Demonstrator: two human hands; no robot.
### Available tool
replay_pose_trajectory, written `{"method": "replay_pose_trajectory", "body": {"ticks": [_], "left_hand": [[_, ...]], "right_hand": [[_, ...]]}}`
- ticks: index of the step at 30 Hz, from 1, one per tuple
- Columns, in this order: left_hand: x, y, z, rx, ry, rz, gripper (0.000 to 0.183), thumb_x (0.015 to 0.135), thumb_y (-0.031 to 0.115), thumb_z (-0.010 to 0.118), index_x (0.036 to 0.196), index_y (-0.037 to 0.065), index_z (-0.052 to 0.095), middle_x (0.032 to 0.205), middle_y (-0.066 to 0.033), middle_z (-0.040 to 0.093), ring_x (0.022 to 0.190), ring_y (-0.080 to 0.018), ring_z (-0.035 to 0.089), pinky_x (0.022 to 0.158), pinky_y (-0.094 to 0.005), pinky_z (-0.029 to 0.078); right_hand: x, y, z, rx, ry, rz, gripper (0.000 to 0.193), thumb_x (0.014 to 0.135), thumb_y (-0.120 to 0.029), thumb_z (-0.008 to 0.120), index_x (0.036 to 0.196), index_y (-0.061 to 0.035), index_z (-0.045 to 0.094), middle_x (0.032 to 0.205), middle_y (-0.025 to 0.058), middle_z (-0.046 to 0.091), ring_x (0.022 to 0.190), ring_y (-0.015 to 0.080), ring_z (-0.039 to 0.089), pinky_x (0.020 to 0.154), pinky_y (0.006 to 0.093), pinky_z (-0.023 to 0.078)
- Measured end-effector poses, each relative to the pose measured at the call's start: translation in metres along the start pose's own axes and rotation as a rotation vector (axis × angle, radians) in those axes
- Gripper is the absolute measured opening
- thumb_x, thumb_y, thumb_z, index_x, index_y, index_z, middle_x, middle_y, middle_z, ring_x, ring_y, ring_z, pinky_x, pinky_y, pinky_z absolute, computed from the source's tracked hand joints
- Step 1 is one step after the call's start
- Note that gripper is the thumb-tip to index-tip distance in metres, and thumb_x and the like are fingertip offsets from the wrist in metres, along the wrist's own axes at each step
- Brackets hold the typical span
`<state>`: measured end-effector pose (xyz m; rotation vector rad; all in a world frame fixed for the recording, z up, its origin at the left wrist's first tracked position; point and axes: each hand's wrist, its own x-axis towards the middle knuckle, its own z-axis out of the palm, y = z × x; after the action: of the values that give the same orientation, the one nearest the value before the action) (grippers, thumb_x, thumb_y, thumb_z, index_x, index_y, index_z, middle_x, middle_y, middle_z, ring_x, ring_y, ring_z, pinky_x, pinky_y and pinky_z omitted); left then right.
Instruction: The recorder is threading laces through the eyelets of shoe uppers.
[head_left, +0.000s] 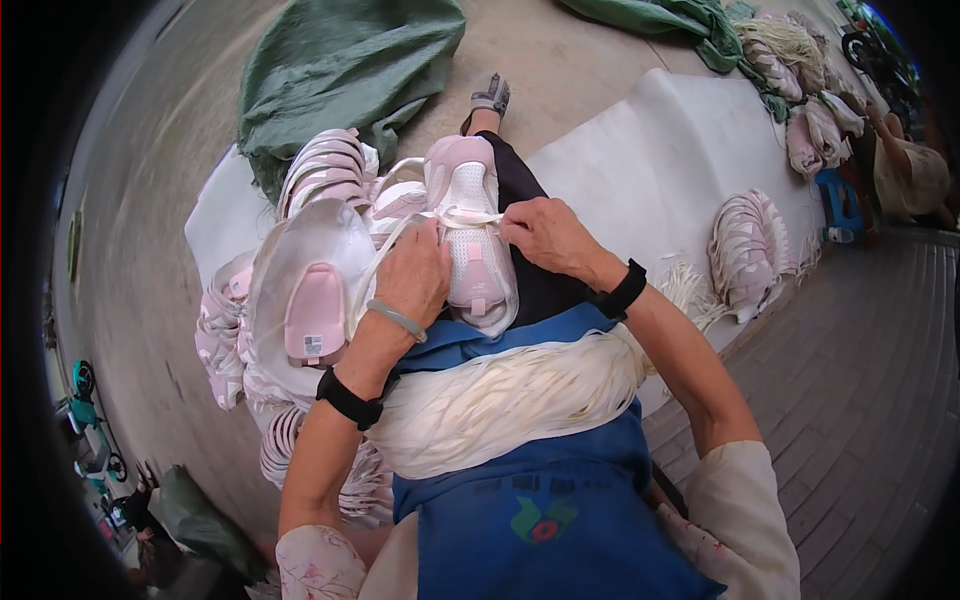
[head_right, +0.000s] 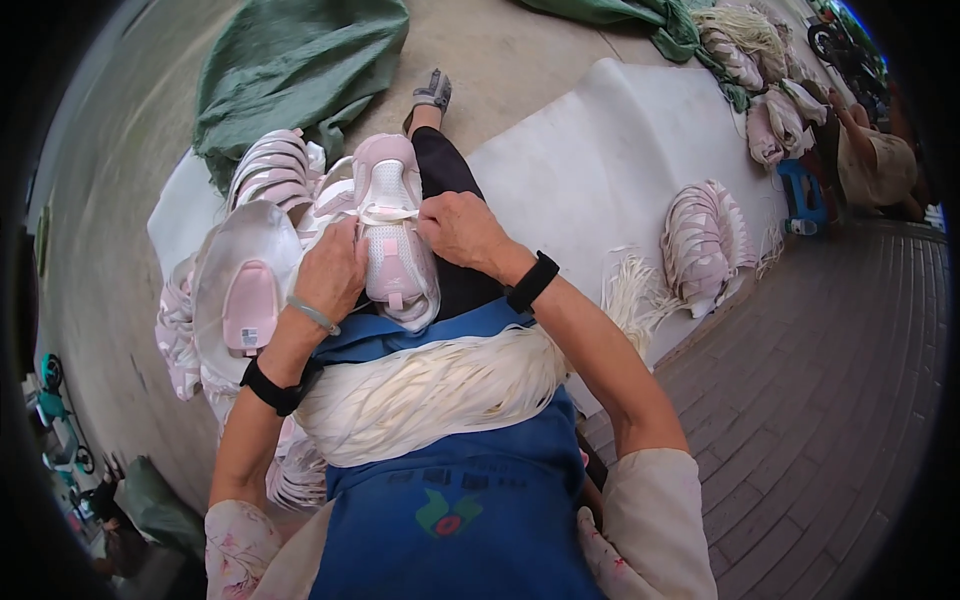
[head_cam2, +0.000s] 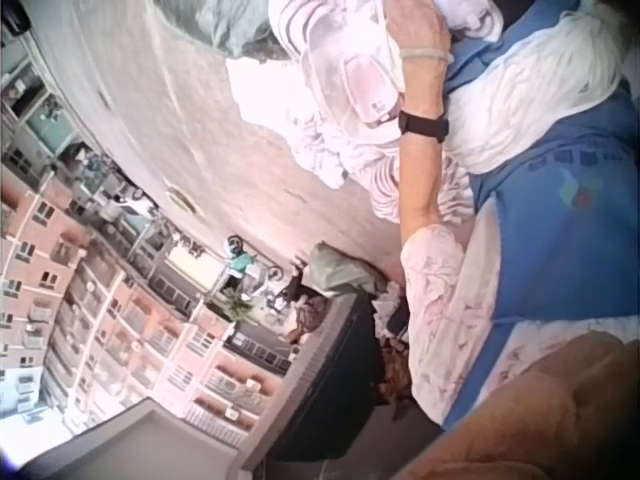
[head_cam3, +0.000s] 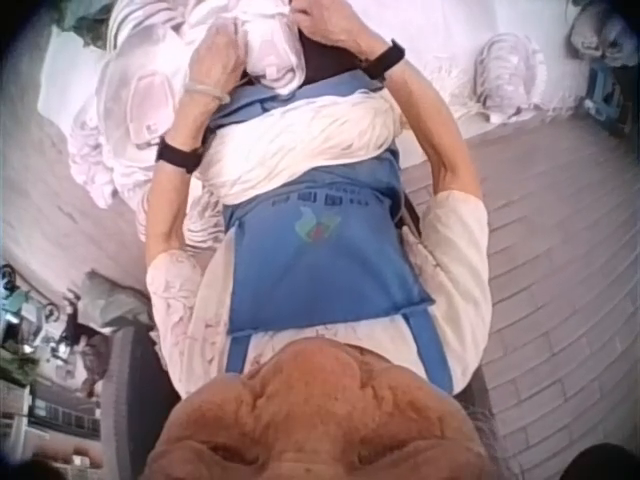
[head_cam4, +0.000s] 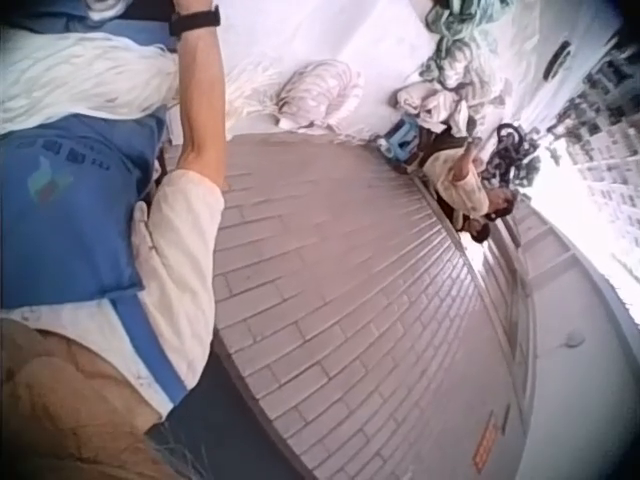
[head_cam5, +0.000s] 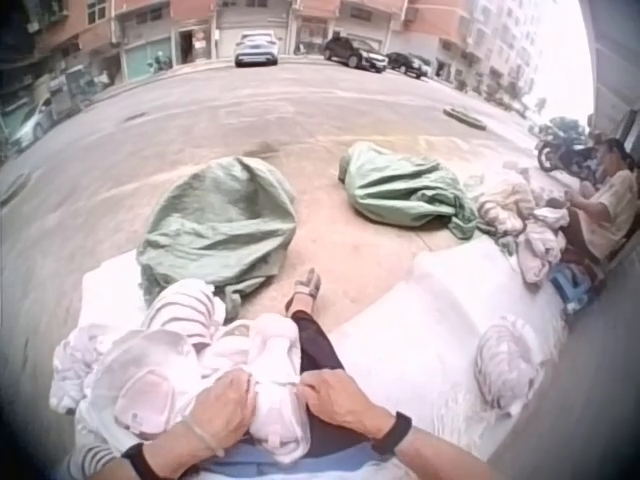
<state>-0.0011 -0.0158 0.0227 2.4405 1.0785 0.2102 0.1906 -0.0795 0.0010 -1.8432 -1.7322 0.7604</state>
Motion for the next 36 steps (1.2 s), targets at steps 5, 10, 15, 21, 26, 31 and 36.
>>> {"method": "replay_pose_trajectory", "body": {"ticks": [5, 10, 15, 21, 26, 31, 36], "left_hand": [[0.002, -0.002, 0.01, 0.168, -0.111, -0.007, 0.021, 0.081, 0.006, 0.05, 0.1, -0.003, 0.044, 0.089, -0.0213, 0.054, 0.079, -0.0367, 0.059, 0.068, -0.041, 0.05], [-0.003, -0.001, 0.022, 0.052, 0.033, 0.015, 0.023, 0.082, 0.006, 0.045, 0.103, -0.003, 0.046, 0.09, -0.0239, 0.054, 0.083, -0.04, 0.055, 0.072, -0.0449, 0.045], [-0.005, -0.002, 0.029, 0.015, 0.068, -0.035, 0.023, 0.082, 0.005, 0.045, 0.103, -0.004, 0.047, 0.092, -0.0239, 0.054, 0.085, -0.0392, 0.055, 0.073, -0.0438, 0.045], [-0.008, -0.01, 0.022, -0.075, 0.11, -0.009, 0.023, 0.084, 0.008, 0.046, 0.105, -0.002, 0.048, 0.093, -0.0242, 0.054, 0.086, -0.039, 0.055, 0.074, -0.0436, 0.045], [-0.005, 0.005, 0.011, -0.172, 0.213, 0.014, 0.024, 0.082, 0.006, 0.052, 0.102, -0.002, 0.042, 0.1, -0.024, 0.048, 0.092, -0.0392, 0.052, 0.077, -0.0432, 0.044], [0.002, 0.018, 0.015, -0.283, 0.116, -0.041, 0.032, 0.075, 0.009, 0.064, 0.091, 0.0, 0.038, 0.088, -0.0186, 0.04, 0.085, -0.0383, 0.045, 0.074, -0.0423, 0.041], [0.004, 0.023, 0.031, -0.264, 0.188, -0.025, 0.035, 0.073, 0.008, 0.066, 0.091, 0.0, 0.037, 0.094, -0.0194, 0.037, 0.086, -0.0384, 0.045, 0.073, -0.0425, 0.042]], "right_hand": [[-0.007, -0.01, 0.007, -0.234, 0.073, -0.084, 0.011, 0.079, -0.014, 0.054, 0.076, -0.0039, 0.058, 0.078, 0.0143, 0.06, 0.072, 0.032, 0.059, 0.064, 0.0402, 0.048], [0.003, -0.004, -0.011, -0.145, -0.073, -0.142, 0.013, 0.076, -0.012, 0.054, 0.07, -0.003, 0.059, 0.074, 0.0173, 0.06, 0.07, 0.0346, 0.06, 0.062, 0.0421, 0.049], [-0.002, -0.019, 0.006, -0.247, 0.013, -0.107, 0.016, 0.077, -0.015, 0.053, 0.072, -0.0014, 0.06, 0.072, 0.0175, 0.06, 0.067, 0.0363, 0.06, 0.063, 0.0443, 0.049], [-0.019, -0.018, 0.001, -0.073, 0.167, -0.081, 0.021, 0.08, -0.025, 0.058, 0.082, -0.0039, 0.058, 0.079, 0.0129, 0.055, 0.08, 0.029, 0.055, 0.072, 0.039, 0.042], [-0.037, -0.037, -0.001, -0.369, 0.262, -0.094, 0.034, 0.075, -0.035, 0.065, 0.085, -0.0034, 0.057, 0.086, 0.0108, 0.05, 0.084, 0.0262, 0.05, 0.074, 0.0364, 0.037], [-0.039, -0.045, 0.008, -0.52, 0.209, 0.013, 0.033, 0.068, -0.033, 0.065, 0.079, -0.0026, 0.058, 0.081, 0.0108, 0.051, 0.078, 0.0242, 0.05, 0.07, 0.0372, 0.036], [-0.032, -0.041, 0.024, -0.646, 0.22, 0.08, 0.025, 0.067, -0.025, 0.063, 0.077, -0.0024, 0.06, 0.082, 0.0118, 0.053, 0.082, 0.0243, 0.05, 0.071, 0.0375, 0.036]]}}
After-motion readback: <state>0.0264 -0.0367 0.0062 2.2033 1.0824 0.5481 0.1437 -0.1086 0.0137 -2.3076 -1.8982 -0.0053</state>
